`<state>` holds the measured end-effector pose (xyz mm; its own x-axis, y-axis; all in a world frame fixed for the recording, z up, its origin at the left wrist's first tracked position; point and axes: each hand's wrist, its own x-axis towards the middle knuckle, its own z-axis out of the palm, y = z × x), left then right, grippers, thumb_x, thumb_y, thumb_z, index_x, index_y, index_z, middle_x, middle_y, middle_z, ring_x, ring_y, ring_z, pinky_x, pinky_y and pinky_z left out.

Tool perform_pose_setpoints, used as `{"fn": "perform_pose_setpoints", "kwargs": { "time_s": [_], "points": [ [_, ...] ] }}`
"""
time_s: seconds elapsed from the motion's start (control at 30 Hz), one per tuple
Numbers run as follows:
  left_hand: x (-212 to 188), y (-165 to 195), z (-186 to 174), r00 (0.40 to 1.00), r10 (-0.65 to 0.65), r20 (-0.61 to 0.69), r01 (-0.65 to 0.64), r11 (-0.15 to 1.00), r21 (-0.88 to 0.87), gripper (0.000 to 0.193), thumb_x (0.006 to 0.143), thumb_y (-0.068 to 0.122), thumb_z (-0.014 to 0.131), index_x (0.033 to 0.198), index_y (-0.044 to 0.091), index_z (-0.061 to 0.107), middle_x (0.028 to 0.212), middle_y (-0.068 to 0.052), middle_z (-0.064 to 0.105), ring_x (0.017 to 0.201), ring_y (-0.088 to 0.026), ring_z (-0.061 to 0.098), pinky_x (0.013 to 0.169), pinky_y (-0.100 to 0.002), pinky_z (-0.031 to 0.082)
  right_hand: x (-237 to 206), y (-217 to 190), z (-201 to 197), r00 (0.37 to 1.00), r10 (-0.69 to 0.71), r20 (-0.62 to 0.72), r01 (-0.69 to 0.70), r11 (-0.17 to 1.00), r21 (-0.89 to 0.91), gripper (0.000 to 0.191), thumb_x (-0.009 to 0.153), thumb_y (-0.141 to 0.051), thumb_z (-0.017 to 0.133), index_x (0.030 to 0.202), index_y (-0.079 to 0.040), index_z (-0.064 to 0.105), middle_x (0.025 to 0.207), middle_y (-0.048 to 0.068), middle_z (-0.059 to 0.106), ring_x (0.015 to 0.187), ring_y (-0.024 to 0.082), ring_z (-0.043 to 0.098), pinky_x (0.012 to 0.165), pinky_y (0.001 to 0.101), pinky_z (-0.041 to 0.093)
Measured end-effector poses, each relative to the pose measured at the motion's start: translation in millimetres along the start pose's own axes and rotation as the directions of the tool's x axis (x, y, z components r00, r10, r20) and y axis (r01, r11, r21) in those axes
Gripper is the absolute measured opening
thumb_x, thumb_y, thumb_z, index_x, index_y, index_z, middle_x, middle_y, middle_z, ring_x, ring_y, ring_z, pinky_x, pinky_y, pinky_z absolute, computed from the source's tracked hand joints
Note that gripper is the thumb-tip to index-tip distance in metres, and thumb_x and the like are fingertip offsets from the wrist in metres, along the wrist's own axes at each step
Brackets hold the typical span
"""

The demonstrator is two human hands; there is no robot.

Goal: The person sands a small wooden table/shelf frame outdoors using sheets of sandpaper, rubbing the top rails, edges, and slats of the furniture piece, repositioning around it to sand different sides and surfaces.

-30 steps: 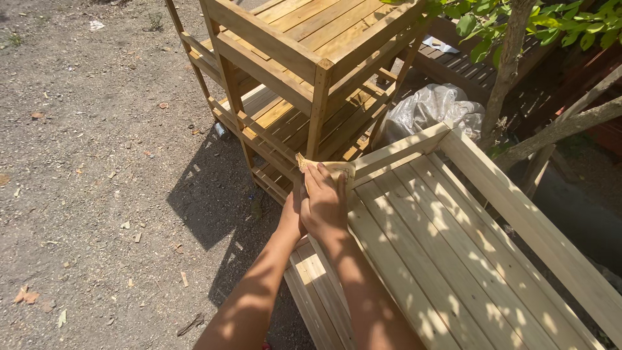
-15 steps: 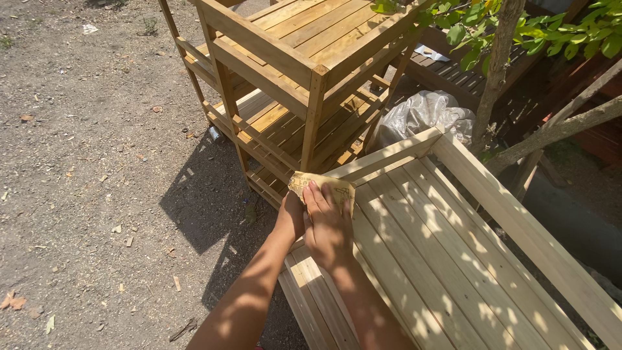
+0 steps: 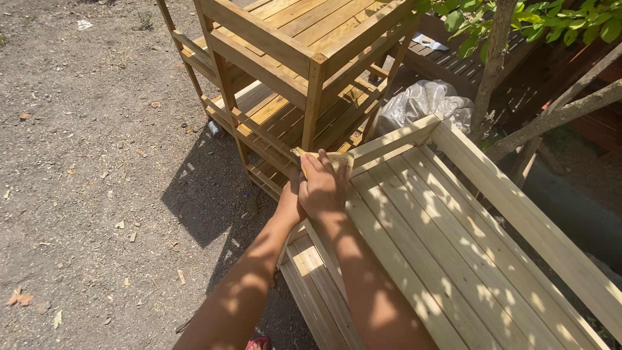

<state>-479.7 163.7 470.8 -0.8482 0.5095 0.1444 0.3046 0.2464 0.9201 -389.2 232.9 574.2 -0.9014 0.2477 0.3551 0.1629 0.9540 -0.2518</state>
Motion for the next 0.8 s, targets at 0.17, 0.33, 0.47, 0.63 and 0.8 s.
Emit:
{"fn": "perform_pose_setpoints", "kwargs": {
  "time_s": [0.17, 0.33, 0.47, 0.63, 0.8],
  "points": [
    [17.3, -21.0, -2.5, 0.988, 0.157, 0.002, -0.157, 0.985, 0.066, 0.05, 0.082, 0.022, 0.067, 0.124, -0.002, 0.056, 0.102, -0.024, 0.071, 0.093, -0.04, 0.07, 0.079, -0.043, 0.055, -25.0, 4.9, 0.3, 0.984, -0.078, -0.158, 0.098, 0.988, 0.123, 0.054, 0.09, -0.02, 0.054, 0.144, -0.011, 0.058, 0.152, 0.006, 0.054, 0.144, 0.032, 0.042, 0.117, 0.0637, 0.018],
    [24.5, -16.5, 5.6, 0.989, -0.124, 0.076, 0.123, 0.992, 0.018, 0.039, 0.07, 0.029, 0.084, 0.1, 0.005, 0.075, 0.092, -0.015, 0.077, 0.088, -0.027, 0.074, 0.08, -0.037, 0.055, -70.0, 14.2, -4.8, 0.896, 0.444, 0.01, -0.401, 0.8, 0.446, 0.039, 0.1, -0.021, 0.049, 0.136, -0.01, 0.059, 0.13, 0.016, 0.065, 0.122, 0.036, 0.062, 0.112, 0.0555, 0.037],
    [15.2, -4.2, 14.7, 0.985, -0.17, -0.011, 0.165, 0.97, -0.181, 0.036, 0.069, 0.03, 0.083, 0.098, 0.008, 0.078, 0.09, -0.011, 0.08, 0.086, -0.02, 0.076, 0.08, -0.034, 0.056, -78.4, -3.7, -13.5, 0.691, 0.711, 0.134, -0.615, 0.48, 0.626, 0.034, 0.105, -0.022, 0.045, 0.132, -0.007, 0.06, 0.119, 0.024, 0.071, 0.111, 0.038, 0.069, 0.101, 0.0422, 0.052],
    [-7.7, 7.7, 9.2, 0.972, -0.231, -0.028, 0.228, 0.97, -0.089, 0.035, 0.073, 0.028, 0.082, 0.096, 0.002, 0.076, 0.086, -0.015, 0.078, 0.081, -0.022, 0.075, 0.076, -0.036, 0.056, -86.2, -31.5, -17.0, 0.919, 0.189, -0.346, 0.034, 0.837, 0.547, 0.042, 0.106, -0.016, 0.048, 0.144, 0.002, 0.051, 0.152, 0.026, 0.052, 0.144, 0.042, 0.048, 0.116, 0.0431, 0.04],
    [-76.7, -7.7, -20.0, 0.966, -0.253, -0.056, 0.231, 0.938, -0.257, 0.032, 0.09, 0.031, 0.066, 0.095, 0.0, 0.073, 0.085, -0.012, 0.077, 0.077, -0.016, 0.069, 0.072, -0.036, 0.055, -99.5, -50.8, -8.9, 0.988, -0.002, -0.153, 0.057, 0.933, 0.355, 0.051, 0.099, -0.016, 0.051, 0.147, 0.0, 0.052, 0.155, 0.017, 0.05, 0.149, 0.041, 0.037, 0.117, 0.059, 0.031]
  ]
}}
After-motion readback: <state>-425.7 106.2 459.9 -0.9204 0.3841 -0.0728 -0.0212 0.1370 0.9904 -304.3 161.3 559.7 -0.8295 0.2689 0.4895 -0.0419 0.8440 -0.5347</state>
